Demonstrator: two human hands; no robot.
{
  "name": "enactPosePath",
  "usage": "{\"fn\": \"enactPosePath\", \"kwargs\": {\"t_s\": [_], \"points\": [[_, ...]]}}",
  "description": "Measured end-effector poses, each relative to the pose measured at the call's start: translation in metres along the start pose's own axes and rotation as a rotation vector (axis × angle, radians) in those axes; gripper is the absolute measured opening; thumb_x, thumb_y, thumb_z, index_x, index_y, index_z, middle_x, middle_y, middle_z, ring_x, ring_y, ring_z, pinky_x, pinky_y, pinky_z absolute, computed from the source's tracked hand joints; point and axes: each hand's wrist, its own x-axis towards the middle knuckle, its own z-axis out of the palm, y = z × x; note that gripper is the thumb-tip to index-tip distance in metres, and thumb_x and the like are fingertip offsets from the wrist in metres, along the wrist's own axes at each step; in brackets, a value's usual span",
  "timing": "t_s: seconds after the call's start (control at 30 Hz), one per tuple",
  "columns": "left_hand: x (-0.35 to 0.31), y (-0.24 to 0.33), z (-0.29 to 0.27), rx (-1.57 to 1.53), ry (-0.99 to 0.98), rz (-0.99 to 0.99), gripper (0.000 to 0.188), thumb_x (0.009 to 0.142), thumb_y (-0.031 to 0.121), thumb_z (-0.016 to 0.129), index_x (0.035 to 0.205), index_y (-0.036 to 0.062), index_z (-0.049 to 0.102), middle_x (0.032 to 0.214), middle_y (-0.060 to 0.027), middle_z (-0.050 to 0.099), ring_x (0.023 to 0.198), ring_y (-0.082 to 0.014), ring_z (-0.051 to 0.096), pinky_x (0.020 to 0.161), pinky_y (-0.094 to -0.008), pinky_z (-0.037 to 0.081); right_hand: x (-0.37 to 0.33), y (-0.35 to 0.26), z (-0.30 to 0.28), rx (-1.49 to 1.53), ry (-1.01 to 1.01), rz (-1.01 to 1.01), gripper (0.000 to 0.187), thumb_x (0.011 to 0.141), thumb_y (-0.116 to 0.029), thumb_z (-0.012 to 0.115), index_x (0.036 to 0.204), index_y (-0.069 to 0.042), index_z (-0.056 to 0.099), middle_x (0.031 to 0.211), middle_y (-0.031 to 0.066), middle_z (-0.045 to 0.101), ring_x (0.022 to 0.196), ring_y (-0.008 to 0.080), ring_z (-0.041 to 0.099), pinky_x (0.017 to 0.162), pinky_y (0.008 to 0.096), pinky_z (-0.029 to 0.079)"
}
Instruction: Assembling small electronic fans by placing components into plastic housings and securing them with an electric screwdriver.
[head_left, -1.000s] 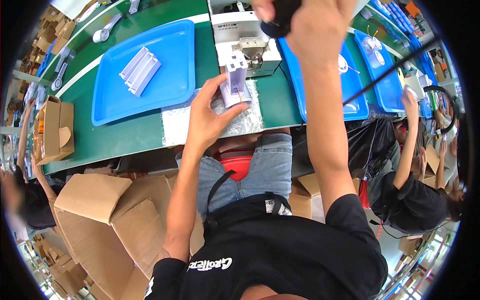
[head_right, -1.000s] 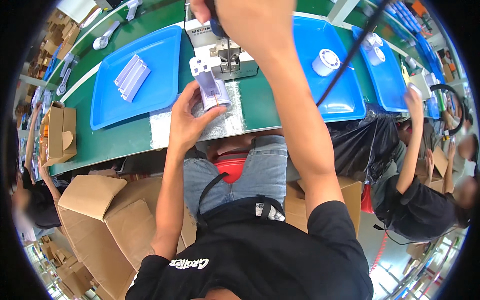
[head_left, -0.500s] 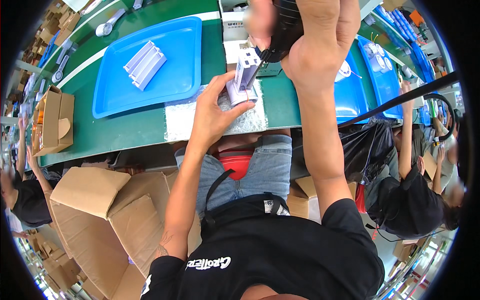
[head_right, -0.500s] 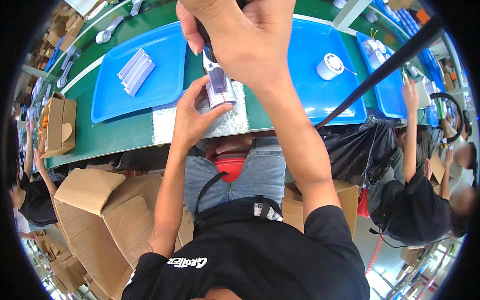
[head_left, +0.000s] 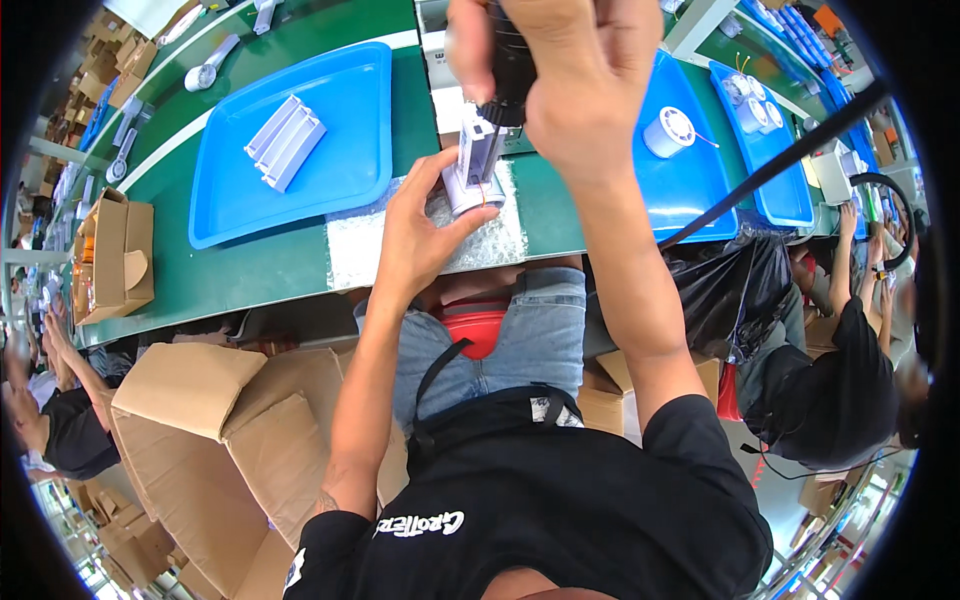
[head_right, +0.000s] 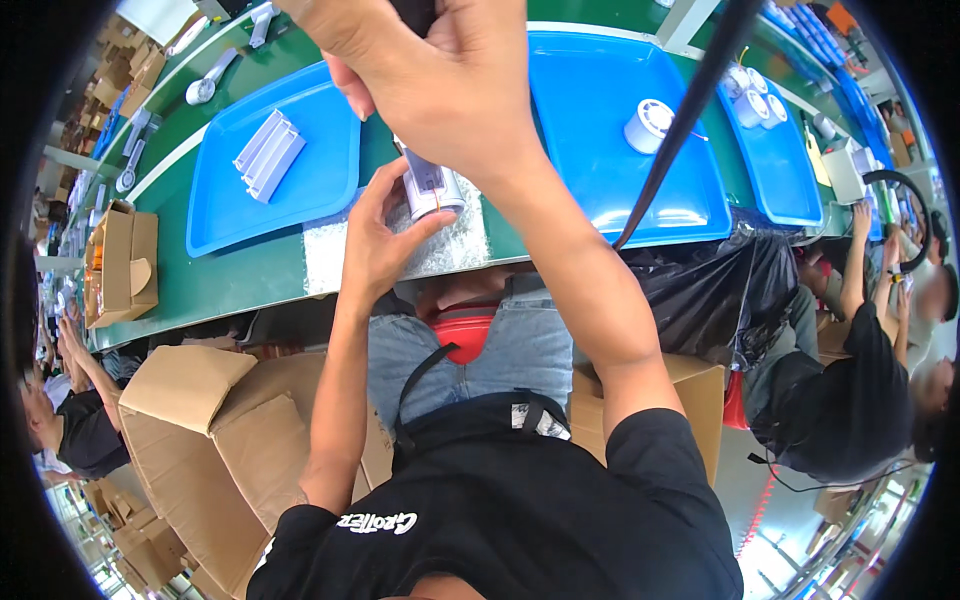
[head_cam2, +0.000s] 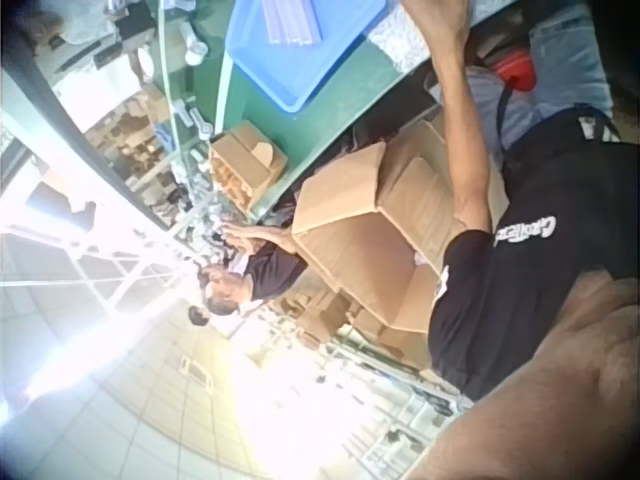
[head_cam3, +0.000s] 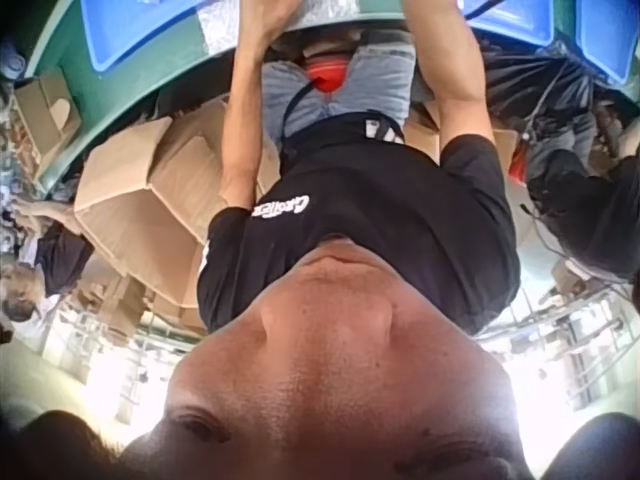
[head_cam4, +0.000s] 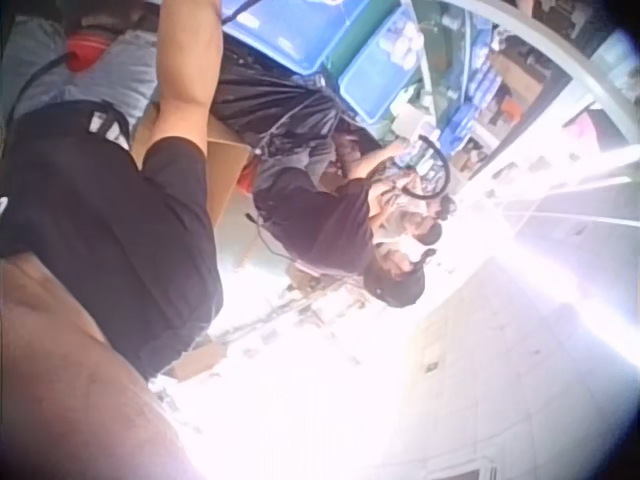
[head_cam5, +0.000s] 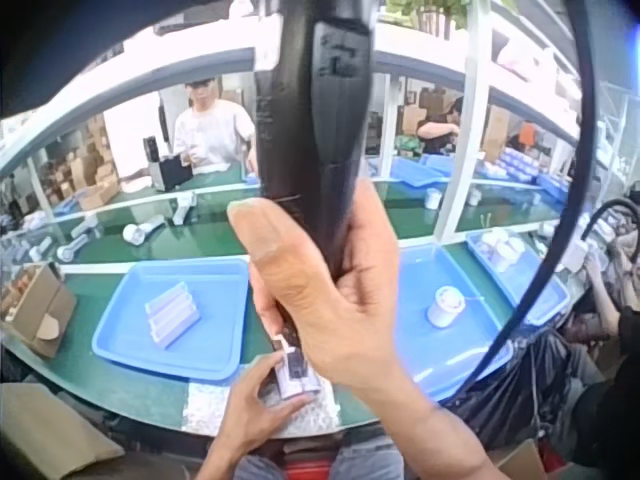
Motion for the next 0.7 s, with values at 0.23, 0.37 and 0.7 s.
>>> {"fn": "enactPosePath", "kwargs": {"t_s": [0.23,0.37,0.7], "points": [[0.001,0.004,0.0,-0.086,-0.039,0.0,0.063,0.079,0.008,0.091,0.135,-0.0027,0.064,0.124,-0.0125,0.065,0.117,-0.0254,0.067,0.107,-0.0375,0.051,0.024,-0.039,-0.027,-0.007,0.039,-0.178,0.033,0.112,-0.03,0.059,0.129,-0.002,0.056,0.062,0.0054,0.056,0.042,0.0123,0.05,0.041,0.0242,0.04],[0.003,0.005,-0.004,-0.109,-0.119,-0.026,0.062,0.08,0.005,0.09,0.136,-0.0034,0.064,0.13,-0.0126,0.062,0.124,-0.0234,0.064,0.111,-0.0387,0.05,0.052,-0.007,-0.028,-0.034,-0.053,-0.283,0.026,0.109,-0.024,0.066,0.122,-0.004,0.057,0.066,0.0021,0.058,0.045,0.0079,0.05,0.041,0.0226,0.039],[0.004,-0.002,-0.001,-0.163,-0.115,0.023,0.063,0.082,0.005,0.088,0.139,-0.0035,0.063,0.134,-0.0139,0.062,0.125,-0.0253,0.063,0.113,-0.0405,0.05,0.051,0.012,-0.026,-0.055,-0.118,-0.193,0.03,0.107,-0.027,0.069,0.124,-0.005,0.057,0.068,-0.002,0.056,0.046,0.0053,0.048,0.042,0.0217,0.037]]}}
